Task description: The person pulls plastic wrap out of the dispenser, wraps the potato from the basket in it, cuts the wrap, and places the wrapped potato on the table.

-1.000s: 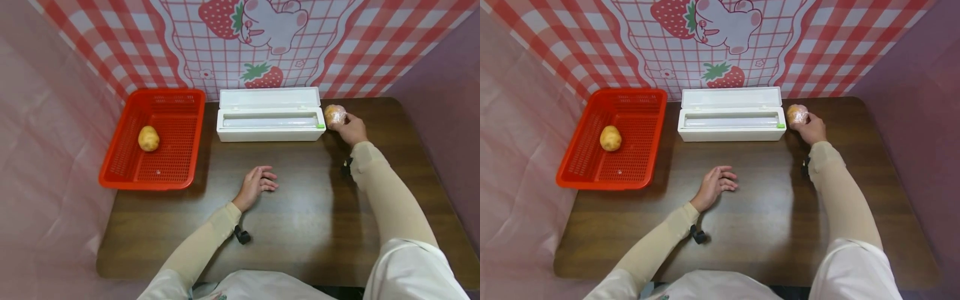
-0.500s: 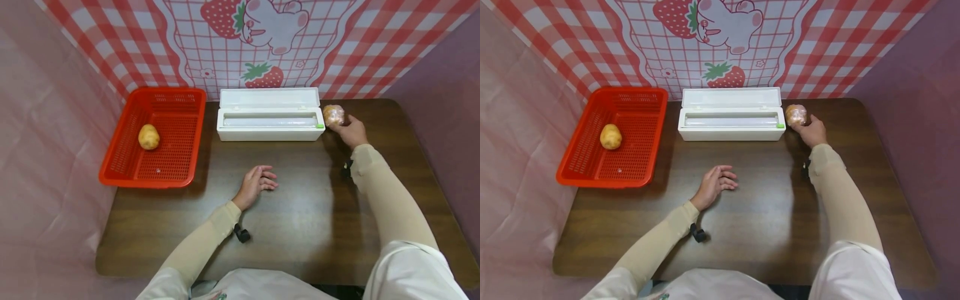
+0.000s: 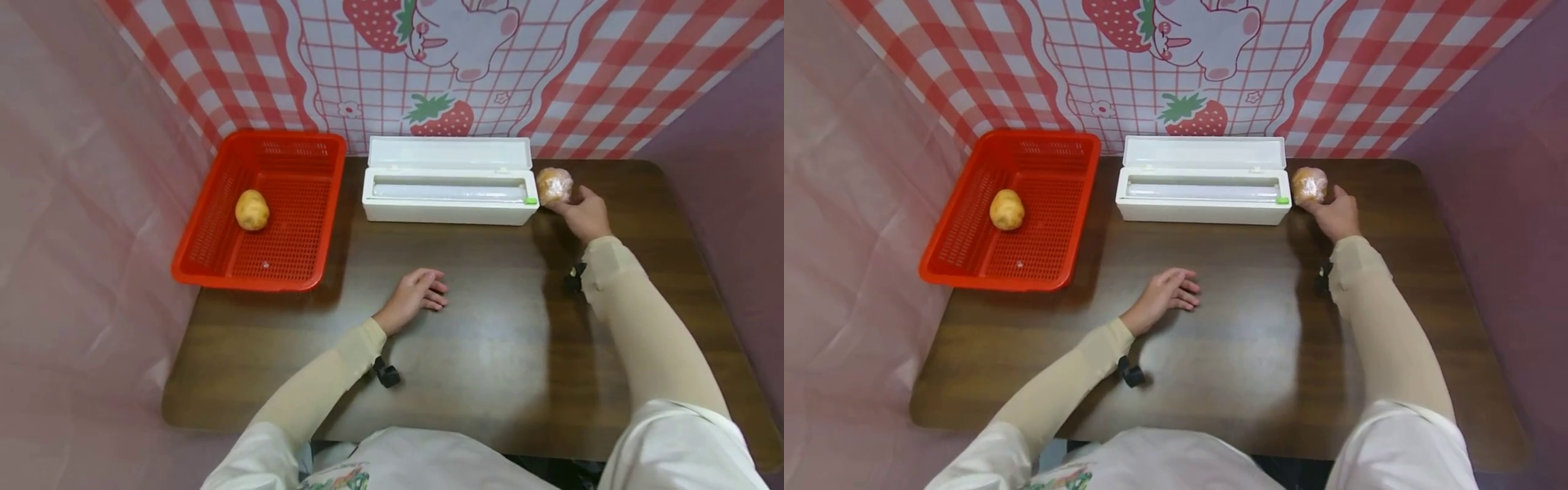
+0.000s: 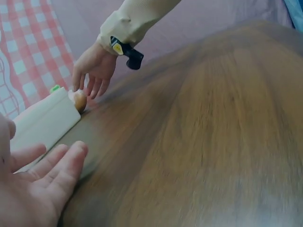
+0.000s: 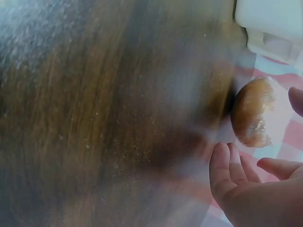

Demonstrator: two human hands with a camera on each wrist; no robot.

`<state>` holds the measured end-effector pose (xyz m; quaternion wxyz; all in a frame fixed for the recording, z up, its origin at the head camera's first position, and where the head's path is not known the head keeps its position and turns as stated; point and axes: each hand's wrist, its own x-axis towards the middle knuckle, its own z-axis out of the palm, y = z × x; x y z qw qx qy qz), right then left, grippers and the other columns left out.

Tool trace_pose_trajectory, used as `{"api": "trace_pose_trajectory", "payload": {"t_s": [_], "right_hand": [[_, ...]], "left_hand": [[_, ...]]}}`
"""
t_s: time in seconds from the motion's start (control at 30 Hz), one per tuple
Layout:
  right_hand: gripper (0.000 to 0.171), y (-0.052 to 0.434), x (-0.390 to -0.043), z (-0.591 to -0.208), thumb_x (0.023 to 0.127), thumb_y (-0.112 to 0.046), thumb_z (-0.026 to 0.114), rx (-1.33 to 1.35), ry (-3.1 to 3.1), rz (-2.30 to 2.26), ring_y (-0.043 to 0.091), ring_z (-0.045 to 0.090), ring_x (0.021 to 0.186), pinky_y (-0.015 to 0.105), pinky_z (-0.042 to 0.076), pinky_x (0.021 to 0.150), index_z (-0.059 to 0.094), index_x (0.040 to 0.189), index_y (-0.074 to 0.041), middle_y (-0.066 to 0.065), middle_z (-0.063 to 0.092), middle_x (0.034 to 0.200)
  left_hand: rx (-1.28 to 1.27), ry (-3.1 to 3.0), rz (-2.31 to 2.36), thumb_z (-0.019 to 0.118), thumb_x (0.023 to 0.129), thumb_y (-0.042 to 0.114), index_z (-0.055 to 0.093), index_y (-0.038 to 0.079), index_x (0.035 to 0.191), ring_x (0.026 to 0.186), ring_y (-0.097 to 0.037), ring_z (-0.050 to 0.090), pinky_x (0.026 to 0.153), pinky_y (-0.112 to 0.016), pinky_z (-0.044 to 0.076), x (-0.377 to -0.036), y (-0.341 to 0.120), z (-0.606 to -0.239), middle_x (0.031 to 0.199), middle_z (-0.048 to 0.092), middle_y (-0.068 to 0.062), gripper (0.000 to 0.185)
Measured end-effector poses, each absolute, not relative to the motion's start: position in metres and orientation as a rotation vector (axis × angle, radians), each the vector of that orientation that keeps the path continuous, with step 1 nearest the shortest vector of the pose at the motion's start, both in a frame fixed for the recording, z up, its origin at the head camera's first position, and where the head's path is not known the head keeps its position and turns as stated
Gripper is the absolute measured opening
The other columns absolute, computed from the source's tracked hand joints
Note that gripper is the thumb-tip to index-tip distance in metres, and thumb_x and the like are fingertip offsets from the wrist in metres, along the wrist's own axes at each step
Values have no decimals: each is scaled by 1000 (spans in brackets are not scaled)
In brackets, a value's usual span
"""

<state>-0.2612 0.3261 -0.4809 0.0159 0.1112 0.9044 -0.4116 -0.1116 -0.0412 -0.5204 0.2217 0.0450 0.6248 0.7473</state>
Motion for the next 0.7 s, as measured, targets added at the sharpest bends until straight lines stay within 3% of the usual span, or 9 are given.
{"api": "trace_pose_trajectory", "payload": {"t_s": [0.1,0.2,0.5,0.7], "right_hand": [[84,325,-260,-476,94,-39,65,368,2829,-1267,41,48,122,48,43,100,28,154,8,34,35,145],[85,321,-257,-469,94,-33,63,393,2890,-1251,45,45,131,48,40,107,19,159,1,33,23,152],[64,306,-244,-445,95,-22,62,261,3006,-1298,38,37,132,48,31,111,41,152,-2,24,26,149],[56,299,-238,-432,97,-21,58,175,3001,-1318,34,30,139,46,26,116,48,147,0,19,23,153]], "left_hand": [[105,1800,1961,41,111,21,54,-9,133,89,-34,71,78,-38,60,-114,-48,-515,114,65,-26,39],[134,1920,1828,44,110,23,56,-5,132,90,-31,71,78,-36,59,-120,-56,-508,114,67,-22,37],[239,2333,1524,54,106,20,56,-2,135,92,-32,70,80,-42,57,-156,-77,-456,117,67,-19,37],[300,2728,1123,61,101,20,61,0,130,91,-26,67,84,-39,54,-190,-89,-419,108,70,-15,36]]}}
